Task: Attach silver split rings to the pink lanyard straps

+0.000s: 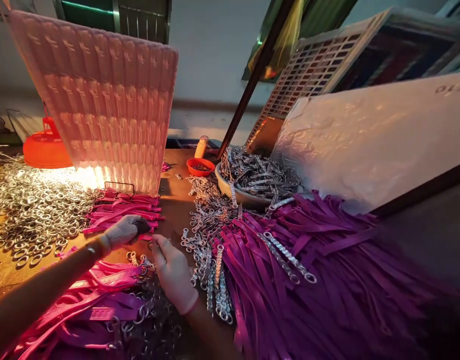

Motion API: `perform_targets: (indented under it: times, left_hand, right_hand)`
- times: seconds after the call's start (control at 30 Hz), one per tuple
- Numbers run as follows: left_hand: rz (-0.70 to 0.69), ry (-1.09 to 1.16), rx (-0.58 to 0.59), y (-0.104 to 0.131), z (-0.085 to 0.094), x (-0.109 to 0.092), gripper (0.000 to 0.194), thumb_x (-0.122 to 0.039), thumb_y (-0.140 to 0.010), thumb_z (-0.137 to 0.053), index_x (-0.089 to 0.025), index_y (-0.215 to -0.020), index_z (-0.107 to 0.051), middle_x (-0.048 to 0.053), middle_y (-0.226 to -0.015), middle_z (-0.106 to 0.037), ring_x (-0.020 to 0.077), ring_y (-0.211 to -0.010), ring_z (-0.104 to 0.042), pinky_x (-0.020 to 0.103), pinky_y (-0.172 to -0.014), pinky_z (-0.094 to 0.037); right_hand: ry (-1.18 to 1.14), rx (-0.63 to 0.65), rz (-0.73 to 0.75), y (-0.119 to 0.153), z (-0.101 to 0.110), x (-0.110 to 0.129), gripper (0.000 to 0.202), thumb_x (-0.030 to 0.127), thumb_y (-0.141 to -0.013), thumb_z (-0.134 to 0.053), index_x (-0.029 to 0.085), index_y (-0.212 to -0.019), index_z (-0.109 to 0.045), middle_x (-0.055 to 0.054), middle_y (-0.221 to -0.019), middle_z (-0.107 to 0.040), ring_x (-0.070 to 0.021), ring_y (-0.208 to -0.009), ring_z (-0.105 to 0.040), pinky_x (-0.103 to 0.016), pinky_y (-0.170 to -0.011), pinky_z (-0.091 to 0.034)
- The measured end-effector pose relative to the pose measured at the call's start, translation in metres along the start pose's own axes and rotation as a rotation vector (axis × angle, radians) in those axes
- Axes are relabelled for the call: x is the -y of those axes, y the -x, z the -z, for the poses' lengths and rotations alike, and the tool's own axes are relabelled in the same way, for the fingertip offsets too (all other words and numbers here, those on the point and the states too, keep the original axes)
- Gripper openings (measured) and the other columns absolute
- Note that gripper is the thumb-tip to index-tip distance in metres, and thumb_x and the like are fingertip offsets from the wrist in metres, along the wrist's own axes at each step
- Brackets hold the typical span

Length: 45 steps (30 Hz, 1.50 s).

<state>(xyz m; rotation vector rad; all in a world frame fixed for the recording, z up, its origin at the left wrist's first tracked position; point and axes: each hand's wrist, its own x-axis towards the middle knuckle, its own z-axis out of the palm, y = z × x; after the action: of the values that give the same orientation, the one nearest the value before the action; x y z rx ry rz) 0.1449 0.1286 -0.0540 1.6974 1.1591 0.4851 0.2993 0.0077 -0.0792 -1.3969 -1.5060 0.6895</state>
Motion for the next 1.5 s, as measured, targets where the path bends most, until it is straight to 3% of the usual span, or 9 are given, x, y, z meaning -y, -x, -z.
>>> perform_targets:
  times: [0.2,0.37,0.53,0.73,0.87,1.0,1.17,1.33,1.5]
  left_hand:
    - [0.108,0.425,0.075,0.096,0.012,-0.005,0.03,-0.044,-0.076,-0.062,-0.015,-0.086,-0.061,-0.003,-0.057,-0.05,0.0063,-0.039,-0.035,0.019,-0.037,-0.025]
    - [0.097,0.383,-0.01,0.131,0.008,0.003,0.021,-0.034,-0.074,-0.057,-0.014,-0.08,-0.062,-0.002,-0.057,-0.05,0.007,-0.041,-0.036,0.019,-0.039,-0.027]
    - [-0.068,0.085,0.007,0.14,0.011,0.008,0.018,-0.026,-0.081,-0.056,-0.015,-0.07,-0.064,0.0,-0.058,-0.054,0.0098,-0.051,-0.043,0.021,-0.048,-0.034]
    - [-0.236,-0.217,-0.05,0.14,0.005,0.016,0.017,-0.015,-0.076,-0.053,-0.015,-0.077,-0.07,0.004,-0.076,-0.069,0.0162,-0.069,-0.057,0.026,-0.066,-0.042]
    - [-0.158,-0.033,-0.131,0.149,0.001,0.013,0.02,-0.021,-0.079,-0.052,-0.014,-0.081,-0.071,0.003,-0.072,-0.068,0.0145,-0.065,-0.054,0.025,-0.062,-0.043]
    - [-0.113,0.066,-0.145,0.159,0.001,0.013,0.025,-0.03,-0.082,-0.054,-0.013,-0.08,-0.071,0.003,-0.071,-0.068,0.0136,-0.063,-0.052,0.023,-0.058,-0.042]
    - [-0.142,-0.057,-0.102,0.158,0.0,0.022,0.024,-0.026,-0.081,-0.054,-0.013,-0.082,-0.074,0.003,-0.07,-0.068,0.0139,-0.064,-0.054,0.023,-0.059,-0.04]
    - [-0.138,-0.155,-0.054,0.151,-0.003,0.022,0.025,-0.018,-0.077,-0.049,-0.012,-0.08,-0.074,0.006,-0.075,-0.072,0.0174,-0.069,-0.06,0.027,-0.065,-0.043]
    - [-0.177,-0.258,-0.027,0.162,0.027,0.008,0.021,-0.011,-0.07,-0.054,-0.016,-0.075,-0.074,0.003,-0.069,-0.072,0.016,-0.062,-0.059,0.025,-0.06,-0.04]
  right_hand:
    - [0.279,0.095,0.195,-0.005,-0.016,0.029,0.027,0.024,-0.099,-0.048,0.023,-0.12,-0.065,-0.005,-0.107,-0.074,-0.0192,-0.097,-0.067,-0.028,-0.085,-0.046]
    - [0.675,0.251,0.365,0.007,-0.021,0.049,0.023,0.018,-0.098,-0.046,0.018,-0.109,-0.066,-0.007,-0.087,-0.071,-0.0196,-0.081,-0.064,-0.029,-0.071,-0.039]
    - [0.821,0.335,0.489,0.018,-0.018,0.058,0.02,0.017,-0.095,-0.047,0.018,-0.104,-0.066,-0.006,-0.08,-0.067,-0.019,-0.071,-0.058,-0.031,-0.063,-0.031]
    - [0.806,0.167,0.431,0.023,-0.034,0.053,0.022,0.017,-0.098,-0.046,0.016,-0.104,-0.066,-0.007,-0.082,-0.068,-0.0203,-0.074,-0.061,-0.031,-0.065,-0.036]
    - [0.662,0.164,0.354,0.027,-0.031,0.06,0.025,0.018,-0.098,-0.048,0.015,-0.12,-0.061,-0.009,-0.099,-0.072,-0.0212,-0.092,-0.066,-0.03,-0.079,-0.044]
    - [0.694,0.397,0.339,0.026,-0.019,0.075,0.049,0.023,-0.091,-0.062,0.014,-0.137,-0.048,-0.011,-0.107,-0.073,-0.0238,-0.097,-0.068,-0.03,-0.079,-0.047]
    - [0.943,0.501,0.353,0.025,-0.017,0.071,0.034,0.035,-0.098,-0.051,0.011,-0.122,-0.054,-0.012,-0.085,-0.073,-0.025,-0.077,-0.071,-0.03,-0.063,-0.044]
    - [1.041,0.575,0.589,0.024,-0.02,0.057,0.019,0.021,-0.096,-0.044,0.009,-0.101,-0.057,-0.014,-0.074,-0.069,-0.0234,-0.063,-0.066,-0.03,-0.053,-0.037]
    - [0.959,0.499,0.677,0.025,-0.024,0.062,0.023,0.029,-0.099,-0.044,0.011,-0.098,-0.058,-0.01,-0.067,-0.067,-0.0199,-0.057,-0.061,-0.029,-0.052,-0.029]
